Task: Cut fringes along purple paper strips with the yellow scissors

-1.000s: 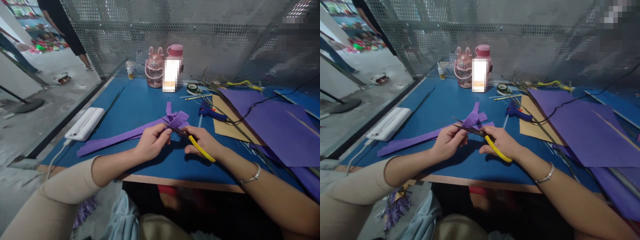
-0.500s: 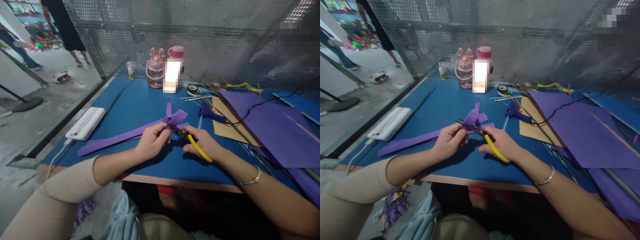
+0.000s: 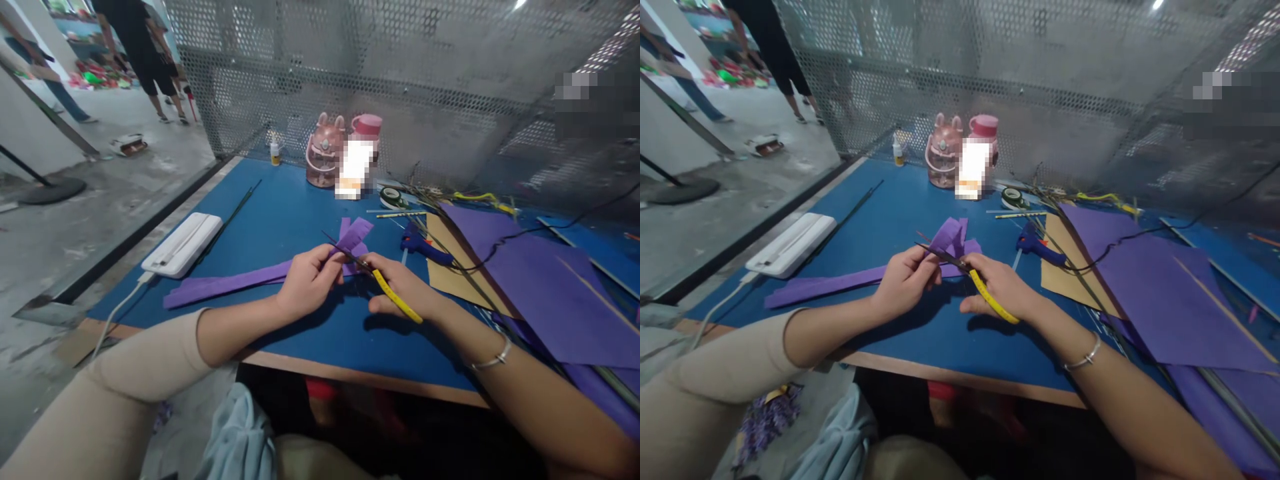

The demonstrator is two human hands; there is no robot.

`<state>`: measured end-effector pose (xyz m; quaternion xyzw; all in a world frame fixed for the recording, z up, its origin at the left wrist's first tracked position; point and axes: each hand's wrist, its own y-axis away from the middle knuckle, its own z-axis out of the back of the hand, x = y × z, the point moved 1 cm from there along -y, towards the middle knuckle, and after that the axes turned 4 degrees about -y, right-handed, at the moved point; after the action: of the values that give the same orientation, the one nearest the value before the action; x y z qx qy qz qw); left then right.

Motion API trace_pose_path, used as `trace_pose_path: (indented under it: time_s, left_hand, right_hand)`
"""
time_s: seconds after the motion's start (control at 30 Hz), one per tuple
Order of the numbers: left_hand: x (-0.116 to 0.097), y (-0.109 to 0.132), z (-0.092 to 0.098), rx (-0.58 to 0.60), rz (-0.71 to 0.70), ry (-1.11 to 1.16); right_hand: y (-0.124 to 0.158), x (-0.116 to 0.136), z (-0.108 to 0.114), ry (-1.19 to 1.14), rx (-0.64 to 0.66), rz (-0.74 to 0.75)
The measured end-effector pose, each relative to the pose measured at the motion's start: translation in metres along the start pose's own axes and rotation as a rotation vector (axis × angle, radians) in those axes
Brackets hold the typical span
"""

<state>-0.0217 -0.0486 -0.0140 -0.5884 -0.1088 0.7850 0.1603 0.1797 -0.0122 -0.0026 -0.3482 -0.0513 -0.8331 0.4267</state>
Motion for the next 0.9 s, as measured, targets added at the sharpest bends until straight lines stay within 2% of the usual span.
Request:
trace_pose_path:
  time_s: [0.2, 0.4, 0.67, 0.9]
  left_hand:
    - [-0.004, 0.000, 0.000, 0.038, -0.035, -0.092]
    - [-0.007, 0.001, -0.002, 0.063, -0.067, -0.085]
    - [-0.002, 0.000, -0.004, 0.073, 0.045, 0.012]
    - [-0.004, 0.000, -0.003, 0.049, 0.073, 0.039]
  right_hand:
    - [0.006, 0.000, -0.006, -0.010, -0.100, 0.031]
    - [0.015, -0.004, -0.010, 0.022, -0.172, -0.032]
    - [0.016, 0.000, -0.008, 0.035, -0.220, -0.126]
    - [0.019, 0.003, -0.006, -0.058, -0.113, -0.169]
